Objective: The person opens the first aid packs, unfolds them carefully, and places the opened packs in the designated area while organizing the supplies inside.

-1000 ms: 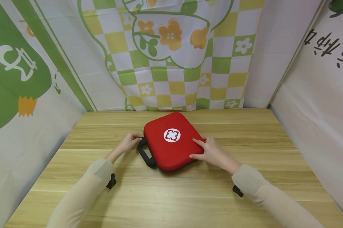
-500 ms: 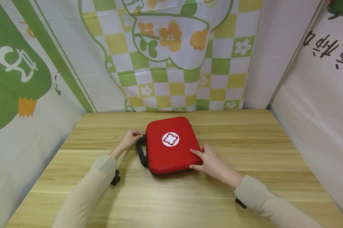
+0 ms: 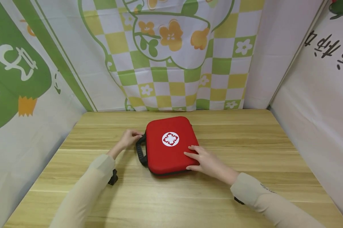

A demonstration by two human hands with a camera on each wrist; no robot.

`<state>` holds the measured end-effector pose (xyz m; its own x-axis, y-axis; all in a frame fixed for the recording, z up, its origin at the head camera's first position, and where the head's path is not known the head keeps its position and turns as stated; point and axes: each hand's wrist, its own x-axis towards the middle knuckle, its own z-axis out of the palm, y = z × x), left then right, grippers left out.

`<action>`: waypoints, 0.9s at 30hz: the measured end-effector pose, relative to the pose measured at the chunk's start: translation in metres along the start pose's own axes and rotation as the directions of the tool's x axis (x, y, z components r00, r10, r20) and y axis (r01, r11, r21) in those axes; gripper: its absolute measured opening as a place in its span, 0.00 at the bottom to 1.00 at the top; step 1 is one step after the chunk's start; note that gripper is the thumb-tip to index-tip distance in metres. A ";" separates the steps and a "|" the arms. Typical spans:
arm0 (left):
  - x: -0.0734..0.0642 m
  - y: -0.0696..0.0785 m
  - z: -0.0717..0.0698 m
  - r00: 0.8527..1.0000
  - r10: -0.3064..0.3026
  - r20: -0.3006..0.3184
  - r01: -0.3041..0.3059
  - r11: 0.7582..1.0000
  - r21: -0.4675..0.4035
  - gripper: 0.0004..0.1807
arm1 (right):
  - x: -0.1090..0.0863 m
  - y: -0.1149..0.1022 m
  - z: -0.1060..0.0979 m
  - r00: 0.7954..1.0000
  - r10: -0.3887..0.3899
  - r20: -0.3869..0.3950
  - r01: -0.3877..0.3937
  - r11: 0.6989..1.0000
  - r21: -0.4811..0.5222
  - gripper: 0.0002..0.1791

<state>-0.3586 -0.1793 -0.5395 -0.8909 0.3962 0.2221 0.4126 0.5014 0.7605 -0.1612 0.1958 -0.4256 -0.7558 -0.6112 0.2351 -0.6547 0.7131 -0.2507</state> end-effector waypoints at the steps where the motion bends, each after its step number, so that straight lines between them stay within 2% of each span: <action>1: -0.002 0.004 -0.003 1.000 -0.013 0.022 0.014 1.000 -0.011 0.13 | 0.000 0.000 0.000 1.000 0.001 -0.004 -0.001 1.000 -0.006 0.32; 2: -0.006 0.014 -0.006 0.996 -0.066 0.054 0.067 0.998 -0.020 0.14 | 0.000 0.000 0.001 1.000 -0.001 -0.008 0.001 1.000 -0.014 0.32; 3: -0.008 0.014 -0.008 0.997 -0.044 0.065 0.047 0.997 -0.055 0.14 | 0.000 -0.001 0.001 1.000 -0.002 -0.009 0.002 1.000 -0.020 0.31; 4: -0.012 0.022 -0.010 0.995 -0.073 0.070 0.078 0.994 -0.071 0.13 | 0.000 -0.001 0.001 1.000 -0.004 -0.010 0.004 1.000 -0.027 0.31; 5: -0.017 0.035 -0.013 0.986 -0.140 0.087 0.146 0.987 -0.071 0.13 | 0.001 -0.001 0.001 1.000 -0.007 -0.011 0.007 1.000 -0.029 0.31; 6: -0.021 0.046 -0.016 0.983 -0.161 0.092 0.170 0.981 -0.093 0.12 | 0.001 -0.001 0.000 1.000 -0.009 -0.010 0.008 0.999 -0.032 0.31; 7: -0.026 0.061 -0.018 0.972 -0.212 0.096 0.221 0.971 -0.087 0.12 | 0.001 -0.002 0.000 1.000 -0.009 -0.007 0.009 0.999 -0.035 0.32; 9: -0.034 0.080 -0.022 0.968 -0.233 0.094 0.244 0.961 -0.134 0.11 | 0.001 -0.003 0.000 1.000 -0.004 0.003 0.004 0.999 -0.037 0.32; 10: -0.038 0.093 -0.024 0.953 -0.288 0.097 0.299 0.947 -0.119 0.12 | 0.001 -0.002 0.000 1.000 0.001 0.010 -0.001 0.999 -0.036 0.32; 12: -0.041 0.100 -0.024 0.942 -0.315 0.114 0.330 0.933 -0.144 0.13 | 0.001 -0.003 0.000 1.000 0.015 0.020 -0.014 0.999 -0.038 0.32; 13: -0.042 0.101 -0.023 0.932 -0.342 0.123 0.358 0.920 -0.157 0.13 | 0.001 -0.002 0.000 0.999 0.023 0.024 -0.022 0.999 -0.039 0.32; 15: -0.041 0.096 -0.020 0.916 -0.376 0.142 0.398 0.899 -0.182 0.14 | 0.001 -0.002 0.001 0.999 0.030 0.021 -0.029 0.999 -0.039 0.32; 16: -0.043 0.094 -0.019 0.920 -0.361 0.155 0.387 0.899 -0.205 0.13 | 0.000 -0.002 0.002 0.999 0.033 0.019 -0.032 0.999 -0.039 0.32; 17: -0.042 0.076 -0.015 0.933 -0.315 0.175 0.353 0.895 -0.273 0.12 | 0.000 -0.002 0.002 0.999 0.031 0.013 -0.031 0.999 -0.042 0.32; 19: -0.046 0.071 -0.012 0.928 -0.309 0.206 0.364 0.867 -0.339 0.12 | 0.000 -0.002 0.002 1.000 0.029 0.006 -0.029 0.999 -0.039 0.32; 21: -0.052 0.070 -0.010 0.932 -0.272 0.240 0.349 0.854 -0.386 0.12 | -0.001 -0.002 0.003 1.000 0.030 0.004 -0.030 0.999 -0.037 0.32; 23: -0.058 0.075 -0.008 0.926 -0.266 0.269 0.360 0.836 -0.414 0.12 | -0.001 -0.002 0.003 1.000 0.031 0.003 -0.031 0.999 -0.035 0.32; 24: -0.065 0.096 -0.010 0.911 -0.305 0.277 0.396 0.834 -0.385 0.12 | -0.001 -0.002 0.003 0.999 0.036 0.006 -0.036 0.999 -0.033 0.32; 27: -0.080 0.120 -0.010 0.909 -0.294 0.296 0.394 0.837 -0.380 0.11 | -0.002 -0.002 0.005 0.999 0.038 0.005 -0.037 0.999 -0.026 0.32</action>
<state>-0.2403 -0.1587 -0.4601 -0.8748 0.4404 -0.2018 -0.0780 0.2830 0.9559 -0.1589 0.1942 -0.4299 -0.7799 -0.5856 0.2211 -0.6253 0.7442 -0.2347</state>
